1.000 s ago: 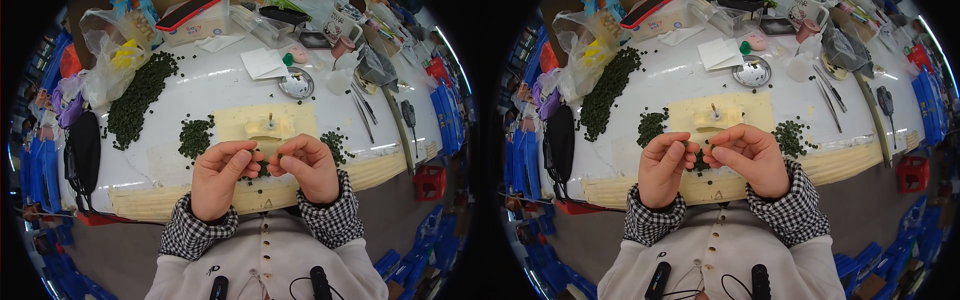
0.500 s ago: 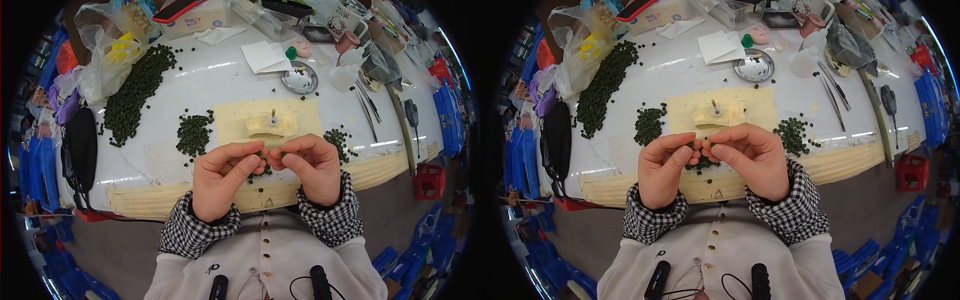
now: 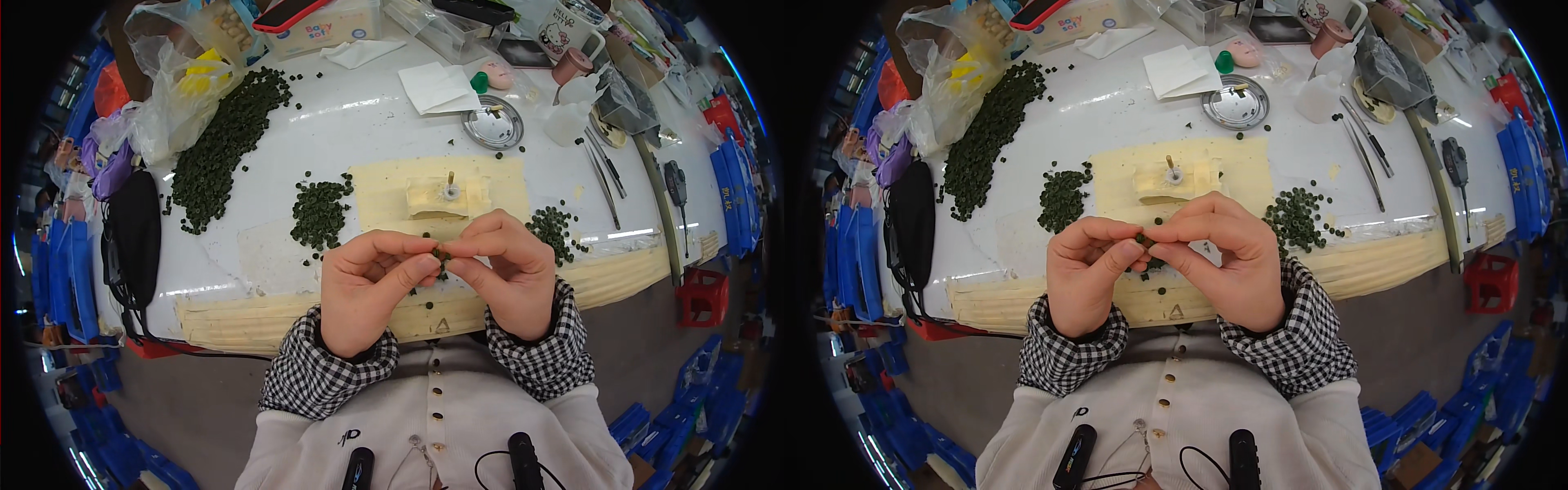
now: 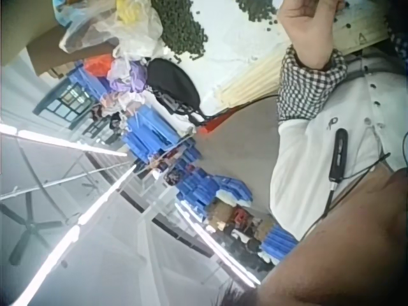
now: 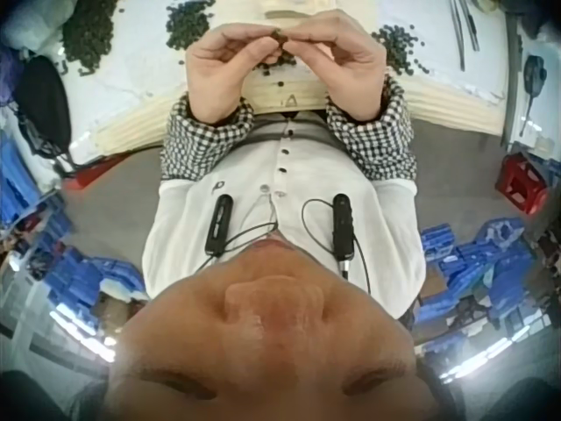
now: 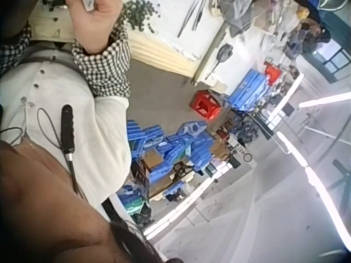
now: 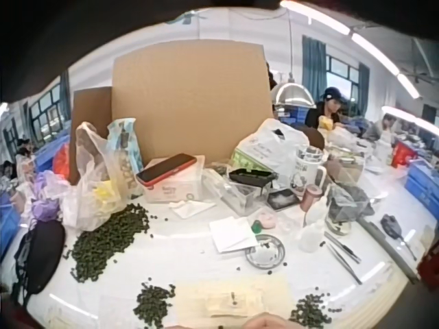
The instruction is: Sorting and inspecting small green components on a factory workstation.
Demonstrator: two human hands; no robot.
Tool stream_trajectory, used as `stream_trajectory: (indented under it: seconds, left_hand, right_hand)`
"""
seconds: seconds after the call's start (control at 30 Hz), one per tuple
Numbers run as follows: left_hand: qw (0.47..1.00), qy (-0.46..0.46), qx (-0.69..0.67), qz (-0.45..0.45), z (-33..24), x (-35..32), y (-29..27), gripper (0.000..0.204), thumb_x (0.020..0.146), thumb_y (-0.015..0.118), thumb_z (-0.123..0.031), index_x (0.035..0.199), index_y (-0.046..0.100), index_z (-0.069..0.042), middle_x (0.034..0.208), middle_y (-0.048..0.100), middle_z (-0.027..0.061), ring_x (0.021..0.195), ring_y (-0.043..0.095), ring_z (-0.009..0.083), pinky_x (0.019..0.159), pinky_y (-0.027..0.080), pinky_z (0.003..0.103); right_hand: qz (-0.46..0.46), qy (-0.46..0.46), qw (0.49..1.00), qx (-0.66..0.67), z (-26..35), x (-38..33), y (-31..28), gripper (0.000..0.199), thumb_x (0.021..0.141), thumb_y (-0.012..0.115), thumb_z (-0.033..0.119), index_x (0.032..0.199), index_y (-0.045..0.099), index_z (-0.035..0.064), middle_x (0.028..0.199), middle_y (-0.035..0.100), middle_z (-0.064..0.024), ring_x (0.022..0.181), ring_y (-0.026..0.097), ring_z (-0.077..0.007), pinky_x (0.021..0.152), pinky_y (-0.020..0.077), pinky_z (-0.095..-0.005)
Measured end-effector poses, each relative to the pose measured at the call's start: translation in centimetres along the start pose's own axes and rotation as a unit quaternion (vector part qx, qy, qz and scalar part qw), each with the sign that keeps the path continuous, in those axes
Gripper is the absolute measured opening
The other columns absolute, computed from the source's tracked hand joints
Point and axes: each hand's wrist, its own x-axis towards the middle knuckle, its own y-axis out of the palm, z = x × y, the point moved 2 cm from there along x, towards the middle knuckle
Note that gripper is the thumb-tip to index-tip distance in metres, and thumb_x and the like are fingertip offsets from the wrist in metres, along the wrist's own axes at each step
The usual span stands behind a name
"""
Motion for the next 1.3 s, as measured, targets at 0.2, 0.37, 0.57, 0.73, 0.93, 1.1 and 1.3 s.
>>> stream_trajectory:
  seconds: [0.2, 0.37, 0.57, 0.73, 0.93, 1.1, 1.3]
  left_hand:
    - [1.0, -0.001, 0.002, 0.004, 0.0, -0.1, -0.1, 0.016, 0.088, 0.066, 0.001, 0.103, 0.065, 0.005, 0.089, 0.07, 0.0114, 0.08, 0.066, 0.0127, 0.073, 0.055, 0.024]
    - [1.0, -0.003, -0.003, 0.015, 0.0, 0.0, 0.0, 0.016, 0.087, 0.066, 0.002, 0.103, 0.065, 0.005, 0.089, 0.07, 0.012, 0.079, 0.066, 0.0126, 0.073, 0.055, 0.024]
    - [1.0, 0.001, 0.003, 0.016, 0.1, 0.0, -0.1, 0.015, 0.087, 0.066, 0.002, 0.102, 0.065, 0.005, 0.089, 0.07, 0.0121, 0.078, 0.066, 0.0126, 0.072, 0.055, 0.024]
    - [0.999, -0.018, -0.028, 0.026, 0.2, 0.0, -0.2, 0.013, 0.087, 0.066, 0.001, 0.1, 0.065, 0.005, 0.09, 0.07, 0.0119, 0.077, 0.066, 0.0123, 0.071, 0.055, 0.024]
    - [0.999, -0.027, -0.032, 0.028, 0.3, 0.0, -0.2, 0.012, 0.087, 0.066, 0.001, 0.098, 0.065, 0.004, 0.09, 0.07, 0.0116, 0.078, 0.066, 0.0119, 0.071, 0.055, 0.023]
    - [0.999, -0.016, -0.021, 0.027, 0.2, 0.1, -0.1, 0.012, 0.087, 0.067, 0.001, 0.098, 0.065, 0.005, 0.09, 0.07, 0.0119, 0.078, 0.066, 0.0125, 0.072, 0.055, 0.023]
    - [1.0, 0.0, -0.027, 0.012, 0.3, 0.0, -0.1, 0.012, 0.086, 0.067, 0.003, 0.098, 0.065, 0.005, 0.088, 0.069, 0.0111, 0.077, 0.065, 0.0127, 0.071, 0.054, 0.023]
  right_hand:
    - [0.004, 0.015, 1.0, 0.019, -0.2, -0.1, 0.0, 0.024, 0.078, 0.07, -0.009, 0.1, 0.071, 0.0011, 0.093, 0.062, -0.0074, 0.086, 0.061, -0.0143, 0.077, 0.0491, -0.0248]
    - [-0.004, 0.024, 0.999, 0.045, -0.3, -0.2, 0.1, 0.025, 0.078, 0.069, -0.009, 0.101, 0.071, 0.001, 0.094, 0.061, -0.0074, 0.087, 0.06, -0.0142, 0.076, 0.049, -0.0245]
    - [0.009, 0.033, 0.997, 0.064, -0.5, -0.4, -0.1, 0.025, 0.079, 0.069, -0.009, 0.101, 0.071, 0.0019, 0.095, 0.061, -0.0073, 0.086, 0.06, -0.0135, 0.075, 0.0486, -0.0239]
    - [0.023, 0.033, 0.998, 0.037, -0.5, -0.4, -0.2, 0.023, 0.079, 0.07, -0.008, 0.099, 0.072, 0.0021, 0.093, 0.062, -0.0071, 0.084, 0.06, -0.0124, 0.072, 0.0473, -0.0223]
    - [0.02, 0.084, 0.985, 0.148, -1.2, -0.4, -0.1, 0.02, 0.08, 0.069, -0.008, 0.098, 0.072, 0.002, 0.092, 0.063, -0.0062, 0.082, 0.059, -0.0101, 0.069, 0.0463, -0.0212]
    - [0.02, 0.08, 0.986, 0.143, -1.3, -0.5, -0.2, 0.02, 0.081, 0.069, -0.008, 0.098, 0.072, 0.0017, 0.093, 0.062, -0.0068, 0.08, 0.059, -0.01, 0.069, 0.0465, -0.0205]
    - [0.026, 0.051, 0.993, 0.107, -1.1, -0.4, 0.0, 0.023, 0.081, 0.068, -0.008, 0.102, 0.071, 0.0021, 0.094, 0.062, -0.007, 0.084, 0.06, -0.0112, 0.071, 0.0479, -0.0218]
